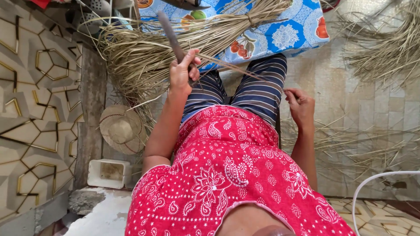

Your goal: Preparing and stripping individual strands from a bundle of dried plant fibers using a knife.

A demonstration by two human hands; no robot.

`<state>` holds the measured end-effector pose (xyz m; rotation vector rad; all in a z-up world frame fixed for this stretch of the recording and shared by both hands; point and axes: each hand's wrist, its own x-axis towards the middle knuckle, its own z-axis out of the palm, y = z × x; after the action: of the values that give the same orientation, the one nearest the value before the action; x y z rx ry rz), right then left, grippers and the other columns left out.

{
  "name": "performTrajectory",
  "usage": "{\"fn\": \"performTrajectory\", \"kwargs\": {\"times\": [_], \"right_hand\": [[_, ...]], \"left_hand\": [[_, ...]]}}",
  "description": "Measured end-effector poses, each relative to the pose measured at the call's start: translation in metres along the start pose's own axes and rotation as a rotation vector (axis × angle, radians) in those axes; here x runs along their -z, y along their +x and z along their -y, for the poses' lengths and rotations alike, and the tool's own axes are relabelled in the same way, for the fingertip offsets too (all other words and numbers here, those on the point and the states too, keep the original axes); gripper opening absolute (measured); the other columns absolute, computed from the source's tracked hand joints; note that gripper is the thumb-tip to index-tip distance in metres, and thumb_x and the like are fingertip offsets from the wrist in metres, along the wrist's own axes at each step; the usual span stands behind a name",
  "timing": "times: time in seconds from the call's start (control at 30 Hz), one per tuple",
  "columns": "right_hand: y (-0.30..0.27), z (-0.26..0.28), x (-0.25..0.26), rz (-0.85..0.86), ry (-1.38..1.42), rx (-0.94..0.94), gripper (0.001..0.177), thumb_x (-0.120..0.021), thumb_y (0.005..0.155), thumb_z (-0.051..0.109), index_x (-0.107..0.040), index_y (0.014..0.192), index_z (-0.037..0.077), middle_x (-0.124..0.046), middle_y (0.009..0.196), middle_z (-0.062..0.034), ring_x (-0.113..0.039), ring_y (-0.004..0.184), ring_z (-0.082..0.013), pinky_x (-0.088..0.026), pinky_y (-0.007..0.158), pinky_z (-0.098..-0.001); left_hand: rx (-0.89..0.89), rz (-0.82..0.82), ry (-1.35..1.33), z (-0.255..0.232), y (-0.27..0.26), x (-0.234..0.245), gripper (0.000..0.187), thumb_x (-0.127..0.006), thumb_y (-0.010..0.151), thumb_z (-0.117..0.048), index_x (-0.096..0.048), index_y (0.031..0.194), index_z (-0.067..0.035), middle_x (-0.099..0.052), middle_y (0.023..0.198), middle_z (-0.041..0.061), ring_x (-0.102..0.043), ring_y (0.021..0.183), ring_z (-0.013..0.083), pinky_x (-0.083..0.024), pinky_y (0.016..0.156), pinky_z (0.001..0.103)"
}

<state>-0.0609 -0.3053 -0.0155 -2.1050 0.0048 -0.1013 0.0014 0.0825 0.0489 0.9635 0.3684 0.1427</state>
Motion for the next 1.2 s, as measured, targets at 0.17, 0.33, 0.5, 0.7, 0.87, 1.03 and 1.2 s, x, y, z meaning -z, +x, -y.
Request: {"fn": "performTrajectory", "kwargs": {"times": [0.17,0.33,0.5,0.7,0.87,1.03,1.2], "right_hand": [[0.0,-0.03,0.003,-0.038,-0.077,0.102,0.007,-0.076,0.106,0.011,-0.081,0.11,0.013,-0.073,0.083,-0.0094,-0.071,0.08,-0.0239,-0.053,0.085,-0.0341],[0.001,-0.023,-0.003,-0.07,-0.119,0.193,0.013,-0.077,0.103,0.005,-0.082,0.11,0.014,-0.074,0.091,-0.0099,-0.072,0.088,-0.0299,-0.053,0.09,-0.0373],[-0.001,-0.039,-0.007,-0.048,-0.223,0.265,0.023,-0.072,0.101,0.0,-0.081,0.115,0.017,-0.075,0.09,-0.0072,-0.07,0.094,-0.0341,-0.05,0.099,-0.0416],[0.0,-0.042,-0.011,-0.046,-0.237,0.287,0.028,-0.073,0.099,0.001,-0.081,0.116,0.021,-0.076,0.087,-0.0024,-0.07,0.093,-0.0277,-0.049,0.1,-0.0398],[0.001,-0.038,-0.013,-0.094,-0.301,0.379,0.012,-0.079,0.1,0.01,-0.081,0.109,0.018,-0.077,0.094,-0.0057,-0.07,0.091,-0.03,-0.05,0.094,-0.0412],[-0.001,-0.022,-0.004,-0.125,-0.327,0.418,0.013,-0.083,0.09,0.002,-0.08,0.102,0.003,-0.07,0.108,-0.0104,-0.061,0.097,-0.0266,-0.05,0.089,-0.0371],[0.01,-0.19,0.048,-0.607,0.167,-0.072,0.009,-0.06,0.105,-0.002,-0.066,0.106,0.005,-0.067,0.085,-0.0048,-0.061,0.07,-0.0135,-0.052,0.061,-0.027]], "left_hand": [[-0.018,-0.019,-0.004,-0.001,0.013,0.018,0.02,-0.07,0.098,-0.013,-0.072,0.104,0.005,-0.069,0.071,0.017,-0.038,0.034,0.0101,-0.035,0.032,0.027],[0.005,-0.058,-0.027,0.0,0.021,0.032,0.019,-0.071,0.098,-0.015,-0.073,0.105,0.003,-0.066,0.068,0.013,-0.035,0.036,0.0096,-0.033,0.033,0.027],[0.011,-0.097,-0.03,-0.008,0.031,0.052,0.019,-0.07,0.099,-0.017,-0.072,0.108,-0.001,-0.065,0.069,0.009,-0.035,0.037,0.0085,-0.033,0.035,0.026],[-0.027,-0.135,-0.061,-0.026,0.053,0.091,0.021,-0.068,0.101,-0.023,-0.073,0.112,-0.006,-0.063,0.07,0.004,-0.034,0.039,0.0079,-0.035,0.038,0.026],[-0.061,-0.169,-0.044,-0.037,0.072,0.12,0.024,-0.068,0.101,-0.026,-0.072,0.115,-0.007,-0.064,0.071,0.004,-0.035,0.041,0.0087,-0.035,0.039,0.027],[-0.008,-0.132,-0.161,-0.049,0.11,0.095,0.018,-0.055,0.108,-0.015,-0.07,0.108,-0.005,-0.064,0.071,0.0,-0.04,0.041,0.0049,-0.033,0.037,0.023],[0.056,0.549,0.108,-0.043,0.067,-0.066,0.031,-0.073,0.094,-0.036,-0.074,0.088,-0.005,-0.077,0.081,0.006,-0.046,0.039,0.0055,-0.038,0.036,0.021]]}}
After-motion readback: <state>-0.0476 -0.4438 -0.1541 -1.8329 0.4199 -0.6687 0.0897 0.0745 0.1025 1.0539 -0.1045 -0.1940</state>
